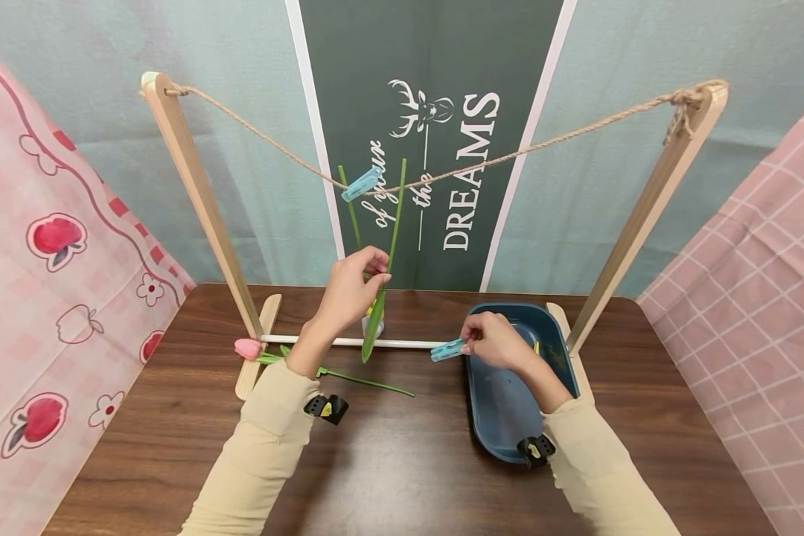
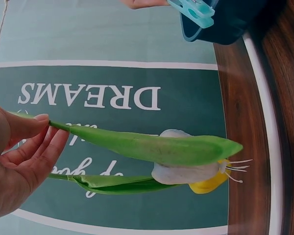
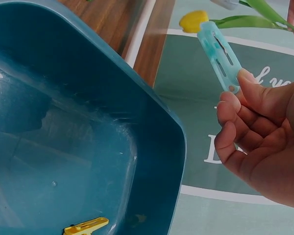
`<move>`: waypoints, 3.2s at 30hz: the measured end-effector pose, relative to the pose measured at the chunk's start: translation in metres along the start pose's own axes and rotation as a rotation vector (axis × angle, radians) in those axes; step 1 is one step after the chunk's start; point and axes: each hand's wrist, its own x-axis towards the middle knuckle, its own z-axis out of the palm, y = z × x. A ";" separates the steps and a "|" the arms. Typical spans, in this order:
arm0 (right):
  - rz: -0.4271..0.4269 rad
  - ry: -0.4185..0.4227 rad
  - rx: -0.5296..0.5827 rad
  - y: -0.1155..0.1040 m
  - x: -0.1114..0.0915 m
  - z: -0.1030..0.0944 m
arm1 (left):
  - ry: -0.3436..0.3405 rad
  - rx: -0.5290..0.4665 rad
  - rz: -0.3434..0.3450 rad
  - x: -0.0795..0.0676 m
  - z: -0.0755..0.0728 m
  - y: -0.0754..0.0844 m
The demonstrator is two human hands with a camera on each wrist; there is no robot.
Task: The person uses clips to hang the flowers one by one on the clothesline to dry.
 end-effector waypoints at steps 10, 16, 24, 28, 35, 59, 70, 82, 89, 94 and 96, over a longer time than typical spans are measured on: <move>0.002 0.002 -0.021 -0.001 0.001 -0.003 | -0.002 0.002 -0.011 0.000 0.000 -0.001; 0.031 -0.003 -0.010 -0.004 0.003 -0.007 | -0.007 0.004 -0.022 0.001 0.000 -0.001; 0.006 -0.002 -0.018 -0.008 0.006 -0.012 | -0.007 -0.010 -0.024 0.002 0.000 0.000; 0.003 -0.002 -0.031 -0.011 0.007 -0.014 | -0.008 -0.012 -0.025 0.002 0.000 -0.001; -0.003 -0.003 -0.039 -0.015 0.009 -0.017 | -0.008 -0.008 -0.026 0.002 0.001 -0.001; 0.004 0.029 -0.070 -0.029 0.015 -0.029 | -0.007 -0.008 -0.025 0.000 0.002 -0.002; 0.002 0.046 -0.076 -0.039 0.018 -0.040 | -0.009 -0.010 -0.028 0.001 0.002 -0.003; -0.008 0.066 -0.087 -0.048 0.022 -0.048 | -0.008 -0.018 -0.032 0.000 0.002 -0.002; -0.003 0.083 -0.098 -0.053 0.025 -0.054 | -0.008 -0.021 -0.038 0.000 0.002 -0.002; -0.017 0.103 -0.109 -0.058 0.026 -0.058 | -0.014 -0.026 -0.046 -0.001 0.002 -0.001; -0.022 0.112 -0.113 -0.061 0.027 -0.061 | -0.014 -0.028 -0.046 -0.001 0.003 -0.001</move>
